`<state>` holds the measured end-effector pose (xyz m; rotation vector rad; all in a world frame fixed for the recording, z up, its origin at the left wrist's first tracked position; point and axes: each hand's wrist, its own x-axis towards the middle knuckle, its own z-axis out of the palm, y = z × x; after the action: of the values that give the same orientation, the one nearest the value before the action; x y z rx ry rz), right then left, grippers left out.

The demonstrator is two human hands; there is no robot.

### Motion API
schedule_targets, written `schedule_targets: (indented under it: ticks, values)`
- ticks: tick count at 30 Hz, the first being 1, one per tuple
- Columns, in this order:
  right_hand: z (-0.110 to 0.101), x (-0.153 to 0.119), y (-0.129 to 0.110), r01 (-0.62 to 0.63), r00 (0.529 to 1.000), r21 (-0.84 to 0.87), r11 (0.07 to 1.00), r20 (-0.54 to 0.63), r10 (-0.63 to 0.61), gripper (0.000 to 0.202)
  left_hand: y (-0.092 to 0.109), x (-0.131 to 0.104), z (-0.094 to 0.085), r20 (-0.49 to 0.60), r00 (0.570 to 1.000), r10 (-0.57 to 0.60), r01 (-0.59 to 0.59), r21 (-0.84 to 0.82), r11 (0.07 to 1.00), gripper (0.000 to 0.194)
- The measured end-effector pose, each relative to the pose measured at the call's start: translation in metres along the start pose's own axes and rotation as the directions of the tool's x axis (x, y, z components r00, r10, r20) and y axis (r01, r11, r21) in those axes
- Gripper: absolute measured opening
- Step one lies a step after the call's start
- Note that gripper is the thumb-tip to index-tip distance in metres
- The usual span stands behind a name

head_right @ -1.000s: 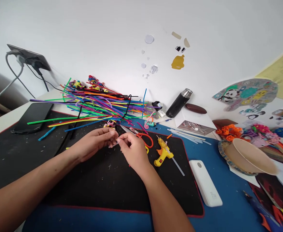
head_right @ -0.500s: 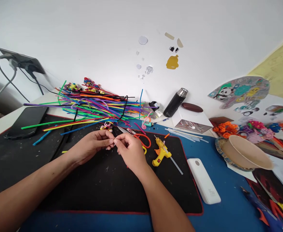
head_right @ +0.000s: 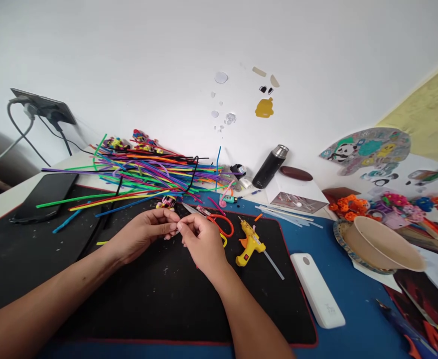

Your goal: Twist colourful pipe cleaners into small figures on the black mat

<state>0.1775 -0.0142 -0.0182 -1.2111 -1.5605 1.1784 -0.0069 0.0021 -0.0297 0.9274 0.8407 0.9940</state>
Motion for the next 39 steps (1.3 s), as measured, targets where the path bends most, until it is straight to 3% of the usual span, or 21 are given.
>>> schedule_targets:
  ticks: [8, 17, 28, 39]
  values:
    - [0.0004, 0.0003, 0.0053, 0.008, 1.000, -0.083, 0.997, -0.021, -0.010, 0.013, 0.0026, -0.0027, 0.0026, -0.035, 0.991, 0.126, -0.122, 0.104, 0.987, 0.028]
    - [-0.0004, 0.0008, 0.0042, 0.027, 0.999, -0.227, 0.974, -0.035, -0.036, 0.015, -0.0032, 0.0006, -0.0049, -0.028, 0.997, 0.071, -0.066, 0.172, 0.983, 0.032]
    - [0.0014, 0.0005, 0.0049, 0.007, 0.999, -0.238, 0.971, -0.044, -0.018, 0.017, 0.0006, -0.0011, -0.0048, 0.024, 0.996, 0.088, -0.091, 0.259, 0.961, 0.030]
    - [0.0000, 0.0012, 0.0042, 0.011, 0.998, -0.196, 0.980, -0.058, -0.023, 0.016, -0.0034, 0.0019, -0.0051, 0.021, 0.996, 0.090, -0.092, 0.245, 0.965, 0.039]
